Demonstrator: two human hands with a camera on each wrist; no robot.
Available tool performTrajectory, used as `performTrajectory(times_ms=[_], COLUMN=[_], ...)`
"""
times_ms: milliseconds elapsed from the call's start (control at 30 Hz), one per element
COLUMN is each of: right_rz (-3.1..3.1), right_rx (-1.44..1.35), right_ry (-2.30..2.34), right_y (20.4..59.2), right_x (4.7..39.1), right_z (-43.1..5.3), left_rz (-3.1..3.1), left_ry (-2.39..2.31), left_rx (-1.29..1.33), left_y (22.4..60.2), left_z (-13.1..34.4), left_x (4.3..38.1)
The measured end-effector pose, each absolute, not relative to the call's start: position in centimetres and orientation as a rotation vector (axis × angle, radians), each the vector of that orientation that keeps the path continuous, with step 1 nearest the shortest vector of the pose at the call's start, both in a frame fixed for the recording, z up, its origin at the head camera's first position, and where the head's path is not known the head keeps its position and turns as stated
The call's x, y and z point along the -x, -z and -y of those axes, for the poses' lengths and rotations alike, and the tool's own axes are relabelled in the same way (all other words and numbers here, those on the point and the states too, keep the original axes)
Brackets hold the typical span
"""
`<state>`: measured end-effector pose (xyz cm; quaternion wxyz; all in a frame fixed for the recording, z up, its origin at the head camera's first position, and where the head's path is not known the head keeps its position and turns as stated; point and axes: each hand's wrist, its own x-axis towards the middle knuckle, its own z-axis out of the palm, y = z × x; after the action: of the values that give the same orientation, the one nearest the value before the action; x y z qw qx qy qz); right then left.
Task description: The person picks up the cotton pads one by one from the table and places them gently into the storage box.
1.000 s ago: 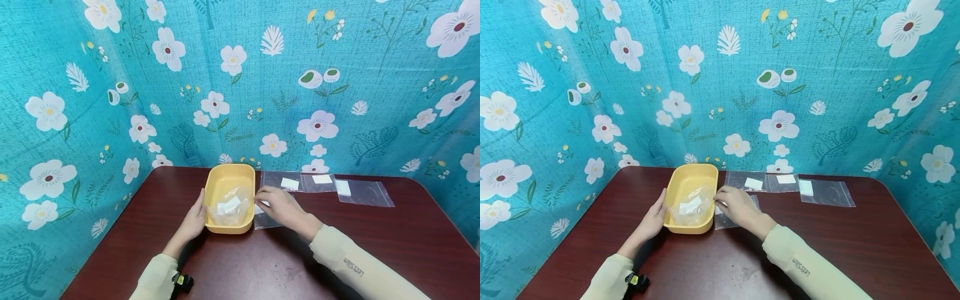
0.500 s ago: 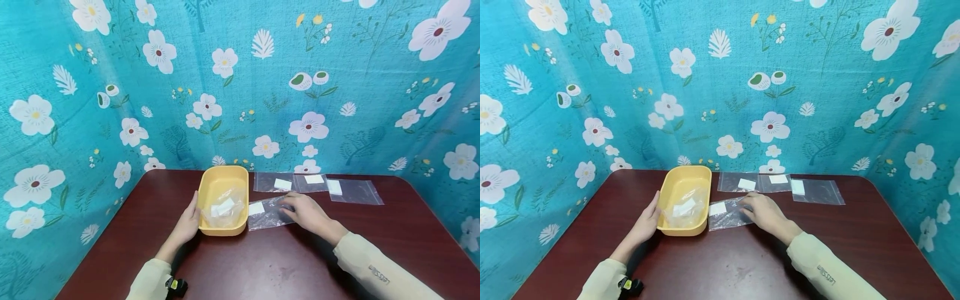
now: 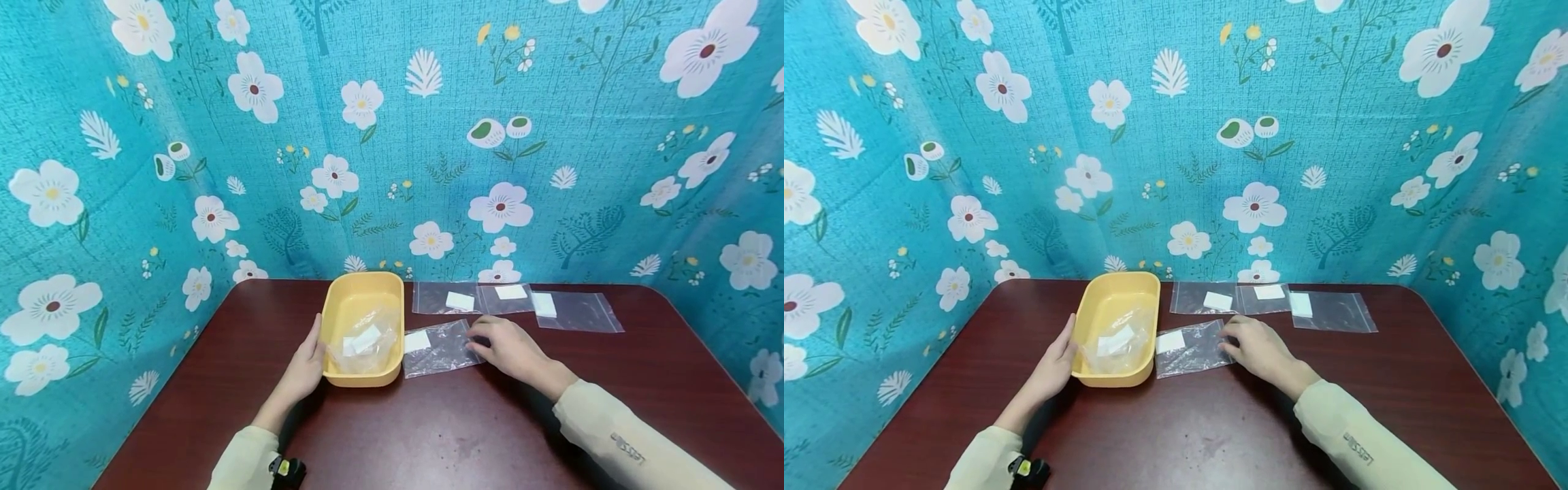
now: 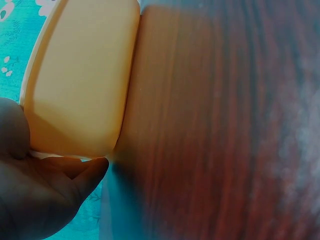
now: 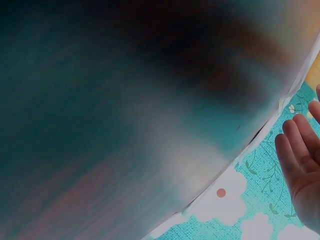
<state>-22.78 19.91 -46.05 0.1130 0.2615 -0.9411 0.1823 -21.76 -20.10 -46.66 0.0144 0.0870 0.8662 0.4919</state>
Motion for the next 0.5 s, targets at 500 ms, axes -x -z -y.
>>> performTrajectory(times_ms=[500], right_rz=[2.782], right_rx=[-0.809], right_ry=[-0.538], right_y=[46.51], right_x=[23.06], right_z=[-18.98], left_rz=[-2.682], left_ry=[-1.541], left_rx=[-0.267], left_y=[46.71], left_z=[20.14], left_x=[21.82])
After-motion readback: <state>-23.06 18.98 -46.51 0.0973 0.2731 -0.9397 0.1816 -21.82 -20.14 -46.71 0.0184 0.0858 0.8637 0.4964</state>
